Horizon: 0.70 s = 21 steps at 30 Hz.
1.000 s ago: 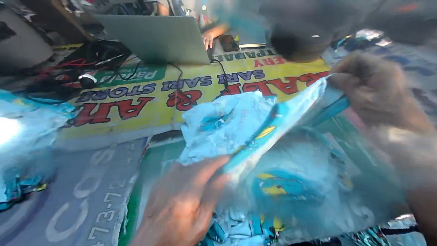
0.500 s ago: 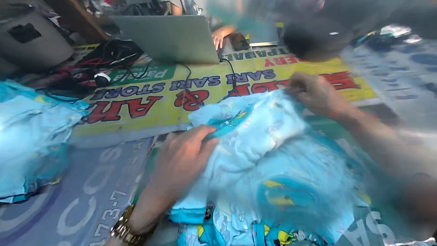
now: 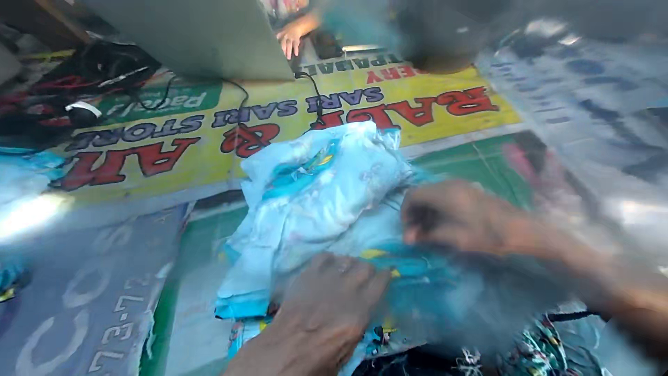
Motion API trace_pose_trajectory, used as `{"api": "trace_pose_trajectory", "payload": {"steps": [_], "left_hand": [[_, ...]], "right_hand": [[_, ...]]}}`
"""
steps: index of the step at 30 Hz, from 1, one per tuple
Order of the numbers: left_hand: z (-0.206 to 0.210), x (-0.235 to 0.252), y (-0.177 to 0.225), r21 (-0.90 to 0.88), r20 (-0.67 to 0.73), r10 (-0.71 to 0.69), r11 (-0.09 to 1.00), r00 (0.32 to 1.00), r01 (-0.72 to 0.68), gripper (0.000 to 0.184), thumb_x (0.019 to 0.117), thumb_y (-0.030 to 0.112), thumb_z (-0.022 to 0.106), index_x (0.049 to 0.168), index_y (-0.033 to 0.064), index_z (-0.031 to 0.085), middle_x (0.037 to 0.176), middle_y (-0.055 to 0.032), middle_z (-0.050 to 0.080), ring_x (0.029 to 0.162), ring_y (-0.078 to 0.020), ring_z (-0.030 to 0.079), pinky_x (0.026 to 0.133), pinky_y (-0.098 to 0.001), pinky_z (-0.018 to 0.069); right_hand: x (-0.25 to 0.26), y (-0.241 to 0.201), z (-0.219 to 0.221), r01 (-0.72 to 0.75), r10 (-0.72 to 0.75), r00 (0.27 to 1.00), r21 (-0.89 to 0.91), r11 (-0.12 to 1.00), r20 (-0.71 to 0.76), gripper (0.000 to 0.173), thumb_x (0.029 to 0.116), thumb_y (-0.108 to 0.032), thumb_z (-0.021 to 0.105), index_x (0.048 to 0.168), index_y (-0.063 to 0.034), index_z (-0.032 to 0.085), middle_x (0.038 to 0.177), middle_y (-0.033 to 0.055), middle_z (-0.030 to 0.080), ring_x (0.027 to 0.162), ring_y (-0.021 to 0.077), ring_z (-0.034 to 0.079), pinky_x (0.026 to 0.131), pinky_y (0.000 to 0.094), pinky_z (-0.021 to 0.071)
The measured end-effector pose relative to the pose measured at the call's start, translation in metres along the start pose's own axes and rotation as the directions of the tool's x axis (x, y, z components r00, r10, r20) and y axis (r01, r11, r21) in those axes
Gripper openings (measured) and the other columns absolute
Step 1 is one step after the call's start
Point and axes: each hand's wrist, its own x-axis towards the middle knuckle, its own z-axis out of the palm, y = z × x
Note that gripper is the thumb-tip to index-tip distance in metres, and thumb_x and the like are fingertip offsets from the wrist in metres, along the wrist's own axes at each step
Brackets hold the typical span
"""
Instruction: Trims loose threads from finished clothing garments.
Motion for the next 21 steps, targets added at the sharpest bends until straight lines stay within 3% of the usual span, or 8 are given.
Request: {"api": "trace_pose_trajectory", "payload": {"steps": [2,4,6,10,14,17,19,21], "left_hand": [[0.016,-0.002,0.006,0.030,0.027,0.008,1.000,1.000,-0.009,0.031,0.1053,0.034,0.047,0.120,0.0178,0.070,0.103,-0.0016,0.072,0.093,-0.0231,0.068,0.080,-0.0435,0.0524],[0.018,0.001,0.011,0.076,-0.009,-0.029,0.997,1.000,0.030,0.031,0.1051,0.034,0.047,0.120,0.0174,0.069,0.095,-0.0022,0.070,0.086,-0.0237,0.068,0.077,-0.0434,0.0509],[0.021,0.007,0.019,0.108,-0.059,-0.083,0.990,0.995,0.089,0.033,0.1053,0.035,0.047,0.120,0.0150,0.069,0.092,-0.0043,0.070,0.083,-0.0258,0.067,0.076,-0.0449,0.0504],[0.038,0.022,0.036,0.180,-0.066,-0.110,0.976,0.992,0.120,0.037,0.1019,0.039,0.050,0.114,0.0107,0.072,0.101,-0.0076,0.071,0.089,-0.0280,0.070,0.076,-0.0468,0.0536],[0.033,0.039,0.034,0.193,-0.008,-0.117,0.974,0.993,0.116,0.055,0.0982,0.061,0.047,0.105,0.0147,0.075,0.080,-0.0053,0.065,0.067,-0.0271,0.063,0.068,-0.0500,0.0494],[0.021,0.049,0.029,0.170,0.068,-0.058,0.984,0.996,0.045,0.053,0.0989,0.057,0.047,0.089,0.0118,0.072,0.070,-0.0071,0.063,0.059,-0.0274,0.064,0.062,-0.0477,0.0519],[0.018,0.050,0.026,0.145,0.109,-0.011,0.989,0.994,-0.005,0.049,0.0999,0.054,0.048,0.092,0.0124,0.073,0.073,-0.0065,0.064,0.061,-0.0265,0.064,0.059,-0.0450,0.0513],[0.016,0.051,0.021,0.095,0.184,-0.007,0.995,0.983,-0.011,0.050,0.1006,0.055,0.046,0.102,0.0137,0.074,0.078,-0.0069,0.064,0.064,-0.0271,0.065,0.058,-0.0456,0.0518]], "right_hand": [[-0.019,-0.013,0.016,-0.034,0.037,0.976,-0.018,0.999,0.212,0.015,0.0939,-0.019,0.069,0.103,-0.0073,0.068,0.086,0.0070,0.069,0.078,0.0233,0.068,0.068,0.0468,0.0544],[-0.025,-0.011,0.018,-0.087,0.088,0.974,-0.012,0.996,0.210,0.009,0.0936,-0.010,0.066,0.102,-0.0067,0.068,0.085,0.0081,0.068,0.078,0.0246,0.067,0.069,0.0476,0.0534],[-0.028,-0.004,0.013,-0.134,0.119,0.979,0.087,0.987,0.164,0.008,0.0945,-0.009,0.063,0.100,-0.0075,0.068,0.082,0.0045,0.066,0.075,0.0163,0.064,0.068,0.0385,0.0532],[-0.030,-0.002,0.003,-0.139,0.127,0.990,0.315,0.939,0.057,0.013,0.1011,-0.019,0.061,0.093,-0.0108,0.066,0.073,-0.0055,0.058,0.065,-0.0015,0.054,0.060,0.0158,0.0447],[-0.041,-0.002,-0.004,0.020,0.056,0.985,0.423,0.906,-0.166,0.018,0.1015,-0.018,0.054,0.088,-0.0127,0.065,0.070,-0.0090,0.056,0.059,-0.0037,0.049,0.053,0.0122,0.0400],[-0.059,0.000,-0.010,0.031,0.054,0.971,0.347,0.937,-0.234,0.026,0.1057,-0.026,0.049,0.090,-0.0138,0.065,0.068,-0.0117,0.055,0.058,-0.0065,0.048,0.052,0.0105,0.0388],[-0.076,0.004,-0.009,0.012,0.088,0.962,0.362,0.932,-0.258,0.027,0.1073,-0.030,0.048,0.098,-0.0137,0.067,0.069,-0.0121,0.053,0.057,-0.0074,0.046,0.052,0.0099,0.0382],[-0.094,0.007,-0.004,-0.014,0.146,0.952,0.437,0.899,-0.268,0.030,0.1079,-0.035,0.048,0.117,-0.0137,0.067,0.074,-0.0114,0.054,0.060,-0.0072,0.048,0.053,0.0100,0.0411]]}}
